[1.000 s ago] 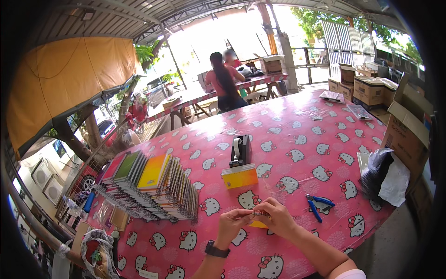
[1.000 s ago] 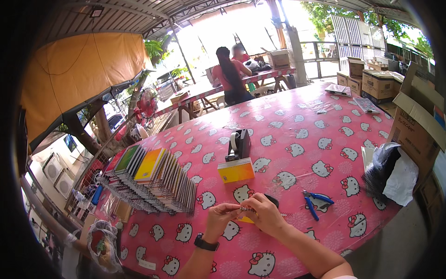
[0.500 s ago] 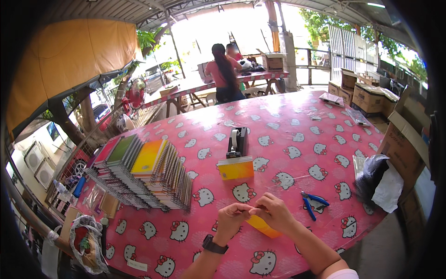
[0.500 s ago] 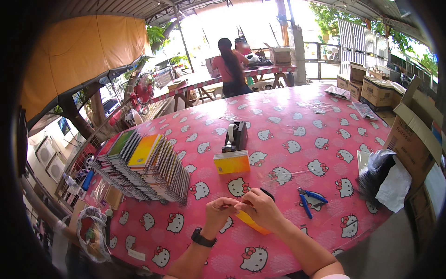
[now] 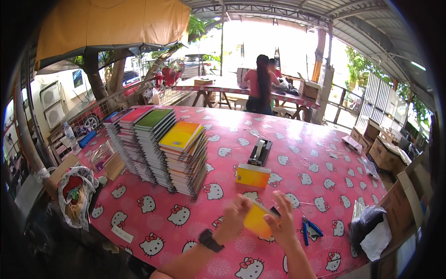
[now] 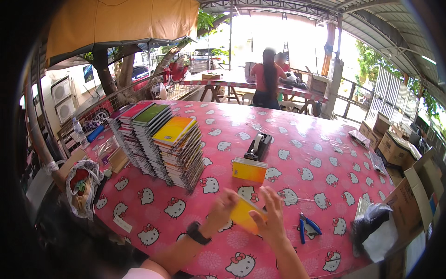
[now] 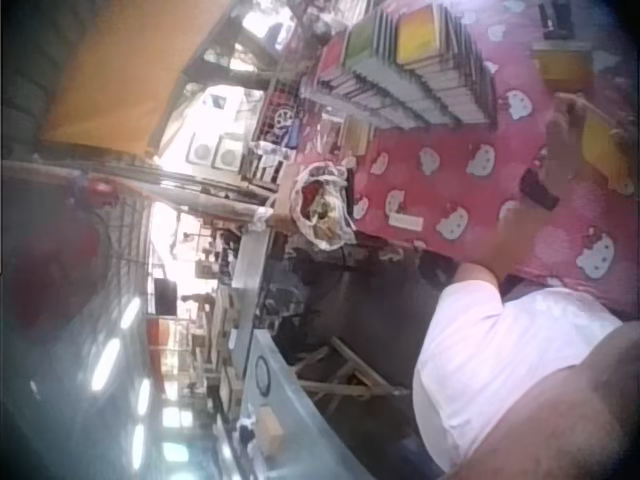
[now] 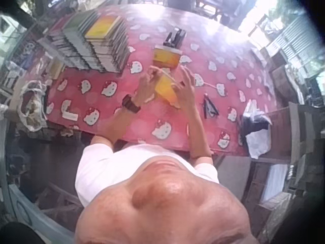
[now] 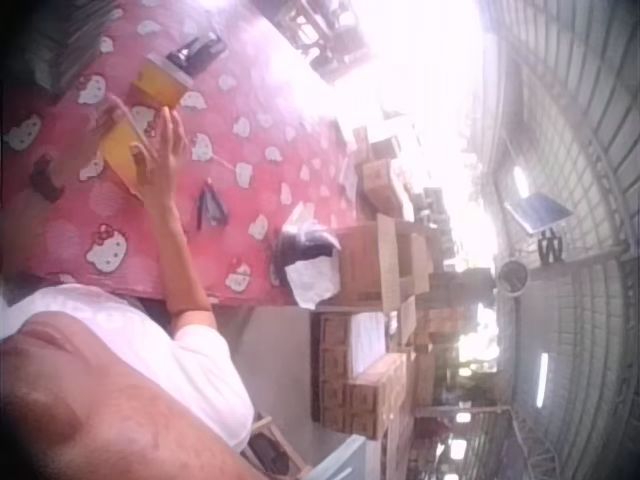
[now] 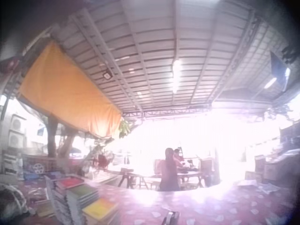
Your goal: The person repeatedly picks up small spiral-bound notebooks, uses a handheld stapler to fasten the binding, and places the finished units into a growing stack on the table. The process is continuous and repetitive throughout the clip.
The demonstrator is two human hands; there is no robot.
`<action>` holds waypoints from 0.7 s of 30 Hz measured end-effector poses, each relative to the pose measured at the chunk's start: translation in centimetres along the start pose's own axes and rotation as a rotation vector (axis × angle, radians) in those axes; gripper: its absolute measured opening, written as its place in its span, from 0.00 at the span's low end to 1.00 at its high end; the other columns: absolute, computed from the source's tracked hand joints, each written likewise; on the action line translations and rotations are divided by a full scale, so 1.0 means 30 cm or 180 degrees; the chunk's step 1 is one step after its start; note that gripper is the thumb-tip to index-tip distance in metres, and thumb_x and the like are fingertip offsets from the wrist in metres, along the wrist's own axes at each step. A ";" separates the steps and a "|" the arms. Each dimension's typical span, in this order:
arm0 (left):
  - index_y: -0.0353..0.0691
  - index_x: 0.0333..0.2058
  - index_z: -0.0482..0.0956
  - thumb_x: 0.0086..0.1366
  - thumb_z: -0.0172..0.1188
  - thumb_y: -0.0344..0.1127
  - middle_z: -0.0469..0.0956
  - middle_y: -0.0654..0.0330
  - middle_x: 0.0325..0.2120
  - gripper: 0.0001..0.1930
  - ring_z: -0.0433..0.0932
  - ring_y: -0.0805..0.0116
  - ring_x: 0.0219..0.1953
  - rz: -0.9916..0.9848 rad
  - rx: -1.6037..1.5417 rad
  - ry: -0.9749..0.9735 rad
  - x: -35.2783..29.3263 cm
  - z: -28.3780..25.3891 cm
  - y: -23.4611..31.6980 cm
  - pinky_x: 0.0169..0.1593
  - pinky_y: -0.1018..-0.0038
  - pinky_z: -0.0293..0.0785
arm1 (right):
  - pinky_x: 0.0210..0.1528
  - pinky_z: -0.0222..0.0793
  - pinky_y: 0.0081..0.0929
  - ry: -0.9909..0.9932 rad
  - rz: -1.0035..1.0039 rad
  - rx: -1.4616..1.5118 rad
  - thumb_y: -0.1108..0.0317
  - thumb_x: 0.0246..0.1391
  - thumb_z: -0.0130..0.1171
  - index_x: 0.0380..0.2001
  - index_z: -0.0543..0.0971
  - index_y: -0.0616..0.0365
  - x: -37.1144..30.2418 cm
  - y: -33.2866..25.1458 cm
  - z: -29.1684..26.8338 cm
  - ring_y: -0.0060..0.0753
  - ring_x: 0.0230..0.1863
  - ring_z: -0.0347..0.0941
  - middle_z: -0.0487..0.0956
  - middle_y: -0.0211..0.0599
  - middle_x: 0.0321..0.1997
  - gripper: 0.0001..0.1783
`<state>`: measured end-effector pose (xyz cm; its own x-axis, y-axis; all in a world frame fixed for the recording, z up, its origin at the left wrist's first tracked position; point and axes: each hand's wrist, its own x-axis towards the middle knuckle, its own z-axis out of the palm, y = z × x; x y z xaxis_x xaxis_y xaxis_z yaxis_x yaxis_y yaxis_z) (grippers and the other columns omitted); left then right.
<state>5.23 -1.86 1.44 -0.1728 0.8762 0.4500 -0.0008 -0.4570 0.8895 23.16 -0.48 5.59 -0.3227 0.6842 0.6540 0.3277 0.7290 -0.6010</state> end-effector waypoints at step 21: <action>0.38 0.41 0.77 0.63 0.54 0.43 0.79 0.49 0.37 0.15 0.78 0.52 0.42 0.1369 0.5331 -0.0732 0.761 -0.722 0.422 0.50 0.65 0.70 | 0.49 0.68 0.36 -0.0742 0.0415 0.0021 0.69 0.51 0.60 0.42 0.78 0.59 -0.087 0.190 0.002 0.44 0.49 0.71 0.77 0.41 0.44 0.15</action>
<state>-20.07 9.03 21.24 0.2442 0.8152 0.5252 0.9617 -0.1340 -0.2392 25.81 1.90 0.43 -0.4742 0.7580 0.4478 0.3745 0.6340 -0.6766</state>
